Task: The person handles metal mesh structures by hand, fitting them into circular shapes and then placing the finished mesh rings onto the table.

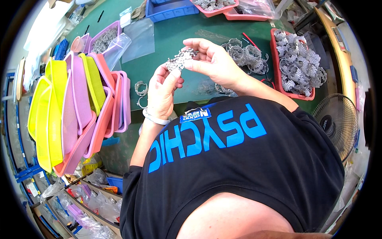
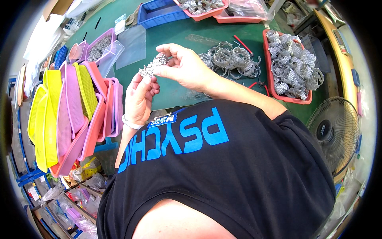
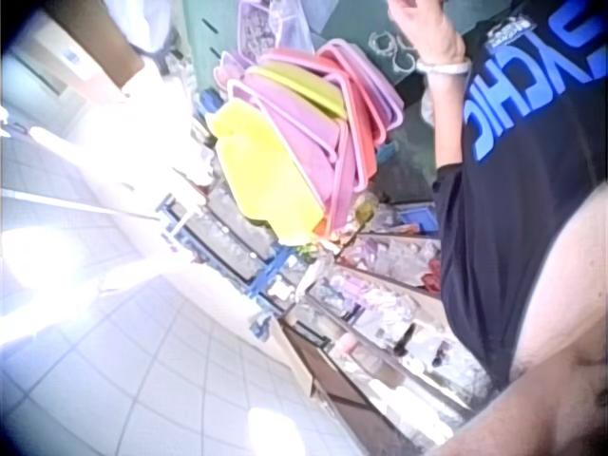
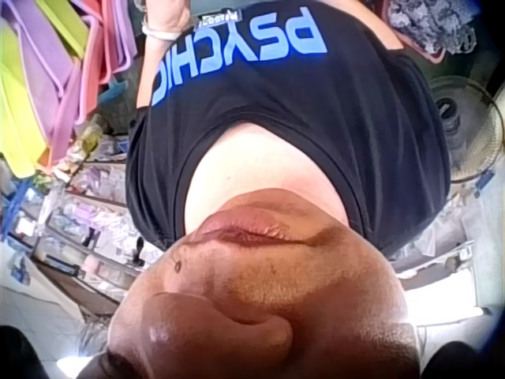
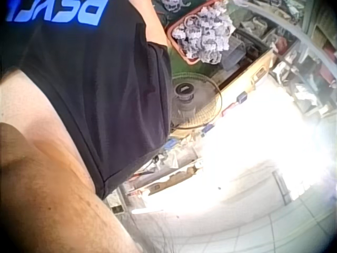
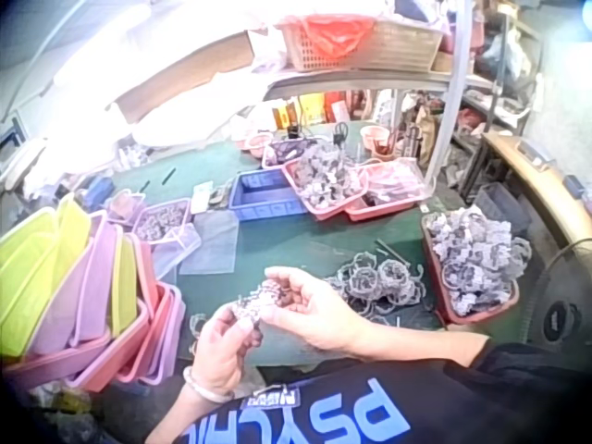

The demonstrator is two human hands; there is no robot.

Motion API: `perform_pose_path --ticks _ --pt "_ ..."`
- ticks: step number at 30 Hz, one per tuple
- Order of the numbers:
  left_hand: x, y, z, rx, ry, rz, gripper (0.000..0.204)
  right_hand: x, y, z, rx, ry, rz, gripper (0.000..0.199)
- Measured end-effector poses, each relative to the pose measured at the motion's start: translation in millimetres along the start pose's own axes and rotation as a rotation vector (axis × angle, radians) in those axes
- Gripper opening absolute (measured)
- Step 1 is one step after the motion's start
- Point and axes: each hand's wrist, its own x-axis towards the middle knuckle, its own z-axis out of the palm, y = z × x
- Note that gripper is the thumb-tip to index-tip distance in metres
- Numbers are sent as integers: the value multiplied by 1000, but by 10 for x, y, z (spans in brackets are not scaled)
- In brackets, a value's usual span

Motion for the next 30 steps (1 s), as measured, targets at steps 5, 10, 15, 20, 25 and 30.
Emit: perform_pose_path --ticks 5,10,15,20,25,30 --pt "8 4 11 2 -8 -2 35 -2 7 -22 -13 -2 5 48" --pt "5 1 31 6 20 12 35 3 27 -30 -1 -5 0 47" --pt "3 3 90 25 77 109 40 -1 35 -41 27 -32 6 48" --pt "13 6 156 19 118 197 44 21 74 -58 20 -35 6 48" --pt "28 19 197 94 152 289 46 40 66 -66 14 -32 16 48" --pt "110 -80 94 580 309 507 54 53 53 -59 -21 -32 11 55"
